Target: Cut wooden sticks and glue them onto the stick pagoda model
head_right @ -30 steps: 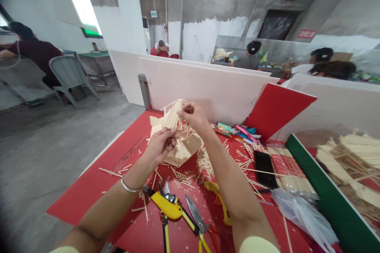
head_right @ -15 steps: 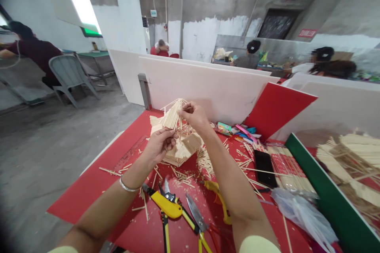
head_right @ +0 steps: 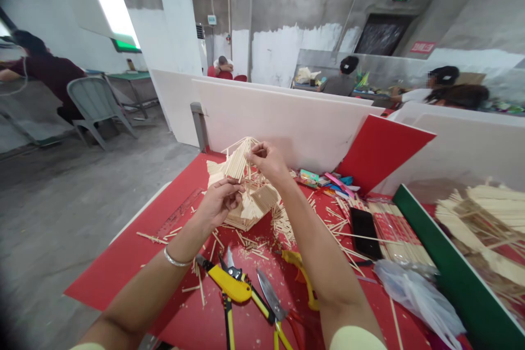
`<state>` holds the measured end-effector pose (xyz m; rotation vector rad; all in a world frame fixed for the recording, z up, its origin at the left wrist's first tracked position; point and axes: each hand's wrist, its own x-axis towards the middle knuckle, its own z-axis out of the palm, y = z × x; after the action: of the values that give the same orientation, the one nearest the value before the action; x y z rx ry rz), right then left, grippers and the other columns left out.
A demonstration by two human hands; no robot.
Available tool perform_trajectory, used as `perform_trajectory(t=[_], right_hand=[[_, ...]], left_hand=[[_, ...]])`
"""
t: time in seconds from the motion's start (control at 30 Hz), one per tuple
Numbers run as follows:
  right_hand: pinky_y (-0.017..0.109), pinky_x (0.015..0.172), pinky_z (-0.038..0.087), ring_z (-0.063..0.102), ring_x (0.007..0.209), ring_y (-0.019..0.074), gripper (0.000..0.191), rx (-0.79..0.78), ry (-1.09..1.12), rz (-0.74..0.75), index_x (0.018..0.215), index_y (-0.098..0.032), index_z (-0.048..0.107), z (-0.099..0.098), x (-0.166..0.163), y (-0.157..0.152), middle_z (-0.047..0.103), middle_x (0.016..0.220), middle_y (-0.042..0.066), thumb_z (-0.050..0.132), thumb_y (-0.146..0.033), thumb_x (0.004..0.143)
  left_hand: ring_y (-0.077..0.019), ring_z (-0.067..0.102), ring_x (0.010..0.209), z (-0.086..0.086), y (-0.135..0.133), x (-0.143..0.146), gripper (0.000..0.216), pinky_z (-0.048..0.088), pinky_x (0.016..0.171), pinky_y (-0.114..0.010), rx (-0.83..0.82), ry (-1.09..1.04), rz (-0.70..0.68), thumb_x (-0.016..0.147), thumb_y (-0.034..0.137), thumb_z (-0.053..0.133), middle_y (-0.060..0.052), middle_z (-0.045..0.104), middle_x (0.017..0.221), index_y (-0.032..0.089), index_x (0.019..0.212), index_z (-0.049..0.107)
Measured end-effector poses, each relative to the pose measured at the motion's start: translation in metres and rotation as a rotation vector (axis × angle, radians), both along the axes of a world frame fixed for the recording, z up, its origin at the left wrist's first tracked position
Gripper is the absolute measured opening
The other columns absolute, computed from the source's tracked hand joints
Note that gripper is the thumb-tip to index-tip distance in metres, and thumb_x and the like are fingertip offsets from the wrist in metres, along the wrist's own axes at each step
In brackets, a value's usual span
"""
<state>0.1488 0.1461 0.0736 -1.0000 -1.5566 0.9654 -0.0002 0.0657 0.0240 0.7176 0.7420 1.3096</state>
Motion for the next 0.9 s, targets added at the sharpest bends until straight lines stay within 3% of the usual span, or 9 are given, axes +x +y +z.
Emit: perform_trajectory(t=[0.2,0.4,0.63,0.8,0.9], right_hand=[[0.018,0.040,0.036,0.044,0.049,0.0057,0.038,0.001,-0.001,-0.008,0.083,-0.020,0.053,-0.001,0.000,0.001,0.053,0.065,-0.005,0.075,-0.045,0.065],[0.019,0.040,0.037,0.043,0.048,0.0057,0.038,0.004,-0.003,-0.004,0.083,-0.019,0.054,-0.001,0.000,0.000,0.053,0.065,-0.005,0.075,-0.045,0.065],[0.021,0.046,0.041,0.047,0.054,0.0073,0.037,0.019,-0.016,-0.022,0.084,-0.019,0.055,-0.001,-0.001,-0.004,0.057,0.072,-0.002,0.073,-0.045,0.065],[0.023,0.053,0.041,0.046,0.057,0.0068,0.039,0.129,-0.100,-0.172,0.099,-0.019,0.062,-0.002,0.007,-0.050,0.064,0.096,0.004,0.071,-0.043,0.070],[0.024,0.053,0.041,0.046,0.056,0.0079,0.038,0.113,-0.164,-0.134,0.102,-0.020,0.065,-0.014,0.012,-0.098,0.065,0.089,0.003,0.066,-0.046,0.076]], left_hand=[[-0.0076,0.057,0.047,-0.002,0.000,-0.002,0.024,0.034,0.035,-0.016,-0.010,-0.013,-0.022,0.062,0.015,0.070,-0.002,0.067,0.072,0.011,0.084,0.060],[-0.0056,0.056,0.046,-0.007,0.002,-0.001,0.027,0.033,0.034,-0.014,0.012,0.003,-0.038,0.068,0.028,0.075,-0.001,0.066,0.070,0.011,0.084,0.064],[-0.0053,0.054,0.045,-0.011,-0.002,0.000,0.032,0.034,0.035,-0.014,0.021,0.020,-0.009,0.062,0.029,0.081,-0.001,0.066,0.067,0.012,0.084,0.065],[-0.0061,0.055,0.045,-0.018,-0.033,-0.003,0.030,0.035,0.038,-0.015,0.052,0.063,-0.042,0.064,0.030,0.080,-0.002,0.066,0.066,0.012,0.083,0.066],[-0.0071,0.055,0.047,-0.031,-0.060,-0.003,0.029,0.036,0.039,-0.016,0.072,0.121,-0.089,0.067,0.032,0.078,-0.003,0.067,0.066,0.013,0.085,0.067]])
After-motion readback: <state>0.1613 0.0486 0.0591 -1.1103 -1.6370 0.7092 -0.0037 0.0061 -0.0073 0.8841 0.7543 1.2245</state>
